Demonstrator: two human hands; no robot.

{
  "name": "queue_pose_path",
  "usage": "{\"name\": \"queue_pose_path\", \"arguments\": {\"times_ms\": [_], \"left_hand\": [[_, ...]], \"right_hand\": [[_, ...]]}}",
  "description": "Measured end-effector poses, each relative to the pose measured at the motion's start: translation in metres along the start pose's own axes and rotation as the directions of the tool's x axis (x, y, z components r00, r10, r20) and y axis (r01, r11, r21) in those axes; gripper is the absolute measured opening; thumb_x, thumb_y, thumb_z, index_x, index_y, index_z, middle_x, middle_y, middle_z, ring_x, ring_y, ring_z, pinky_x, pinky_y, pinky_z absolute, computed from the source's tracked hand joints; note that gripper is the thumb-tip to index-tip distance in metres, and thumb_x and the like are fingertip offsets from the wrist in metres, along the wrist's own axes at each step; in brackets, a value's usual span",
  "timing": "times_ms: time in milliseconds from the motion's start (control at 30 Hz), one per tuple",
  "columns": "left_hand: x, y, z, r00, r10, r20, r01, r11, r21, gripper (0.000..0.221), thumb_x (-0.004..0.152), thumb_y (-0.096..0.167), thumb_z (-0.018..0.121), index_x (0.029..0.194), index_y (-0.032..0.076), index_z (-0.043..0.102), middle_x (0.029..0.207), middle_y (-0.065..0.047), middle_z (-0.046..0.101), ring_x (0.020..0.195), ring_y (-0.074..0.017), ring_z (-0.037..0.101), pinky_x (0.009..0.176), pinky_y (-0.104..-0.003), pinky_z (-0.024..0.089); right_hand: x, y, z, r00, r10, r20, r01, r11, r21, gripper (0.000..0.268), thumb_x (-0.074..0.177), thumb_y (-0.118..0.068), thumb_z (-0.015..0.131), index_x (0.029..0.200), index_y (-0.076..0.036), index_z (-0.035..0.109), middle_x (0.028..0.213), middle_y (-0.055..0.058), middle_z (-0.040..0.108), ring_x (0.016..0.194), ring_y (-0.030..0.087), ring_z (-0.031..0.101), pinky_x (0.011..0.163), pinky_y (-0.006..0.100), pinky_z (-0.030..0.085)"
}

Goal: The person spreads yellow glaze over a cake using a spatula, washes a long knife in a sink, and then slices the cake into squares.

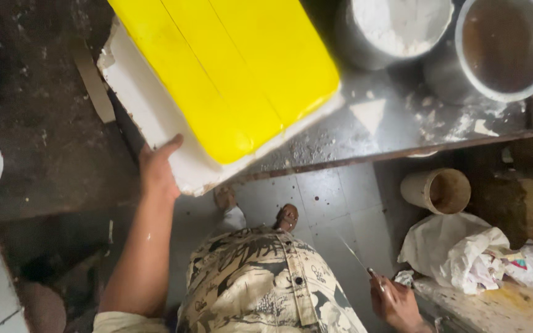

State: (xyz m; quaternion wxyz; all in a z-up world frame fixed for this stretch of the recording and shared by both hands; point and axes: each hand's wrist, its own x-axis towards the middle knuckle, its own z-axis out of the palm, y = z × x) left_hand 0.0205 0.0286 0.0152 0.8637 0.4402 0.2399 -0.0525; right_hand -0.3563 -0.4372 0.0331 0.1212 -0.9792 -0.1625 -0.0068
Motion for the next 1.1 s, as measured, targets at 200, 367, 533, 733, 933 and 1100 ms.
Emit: {"name": "queue_pose_path", "arguments": {"times_ms": [200,367,533,733,933,1100], "left_hand": [[0.030,0.019,-0.020,0.997,-0.049,0.060,0.038,0.984,0.172,0.051,0.086,0.003,0.072,0.134,-0.004,0.059,0.126,-0.016,0.069,0.110,-0.0279,0.069,0.095,-0.039,0.055],[0.047,0.032,-0.026,0.992,-0.052,0.115,0.025,0.974,0.225,0.054,0.084,0.005,0.073,0.136,-0.002,0.058,0.127,-0.014,0.070,0.112,-0.0254,0.069,0.098,-0.037,0.054],[0.053,0.033,-0.033,0.992,-0.088,0.087,0.066,0.970,0.236,0.054,0.083,0.006,0.073,0.134,-0.005,0.059,0.123,-0.016,0.071,0.109,-0.0278,0.070,0.095,-0.039,0.056],[0.048,0.030,-0.030,0.993,-0.101,0.064,0.086,0.974,0.212,0.057,0.080,0.005,0.073,0.135,-0.002,0.058,0.122,-0.015,0.070,0.107,-0.0270,0.069,0.093,-0.040,0.056],[0.041,0.031,-0.025,0.990,-0.142,-0.026,0.144,0.962,0.234,0.062,0.078,0.005,0.075,0.137,-0.001,0.056,0.123,-0.016,0.070,0.107,-0.0279,0.070,0.092,-0.041,0.057],[0.037,0.029,-0.024,0.988,-0.150,-0.027,0.152,0.968,0.201,0.060,0.079,0.005,0.075,0.136,-0.002,0.056,0.122,-0.017,0.070,0.106,-0.0281,0.071,0.091,-0.041,0.058]], "right_hand": [[0.175,-0.069,-0.038,0.919,0.127,-0.373,-0.130,0.991,0.018,0.037,0.086,0.000,0.068,0.122,0.003,0.065,0.085,0.015,0.064,0.061,0.028,0.061,0.052,0.040,0.048],[0.344,-0.114,-0.098,0.895,0.268,-0.356,-0.224,0.961,0.161,0.037,0.095,-0.002,0.066,0.131,-0.004,0.068,0.091,0.016,0.066,0.069,0.035,0.066,0.059,0.043,0.053],[0.441,-0.084,-0.102,0.910,0.208,-0.357,-0.157,0.973,0.168,0.035,0.094,-0.002,0.063,0.129,0.000,0.069,0.092,0.022,0.066,0.076,0.041,0.066,0.067,0.049,0.054],[0.498,-0.056,-0.083,0.922,0.184,-0.340,-0.134,0.977,0.164,0.022,0.095,-0.007,0.065,0.114,0.002,0.070,0.091,0.025,0.067,0.080,0.045,0.067,0.071,0.051,0.054],[0.516,-0.054,-0.078,0.941,0.107,-0.320,-0.064,0.988,0.142,0.032,0.091,-0.005,0.064,0.120,0.003,0.072,0.090,0.026,0.068,0.075,0.045,0.067,0.068,0.051,0.054],[0.521,-0.052,-0.074,0.951,0.185,-0.248,-0.154,0.979,0.136,0.015,0.094,-0.011,0.066,0.096,0.003,0.072,0.089,0.025,0.069,0.075,0.045,0.068,0.071,0.051,0.056]]}}
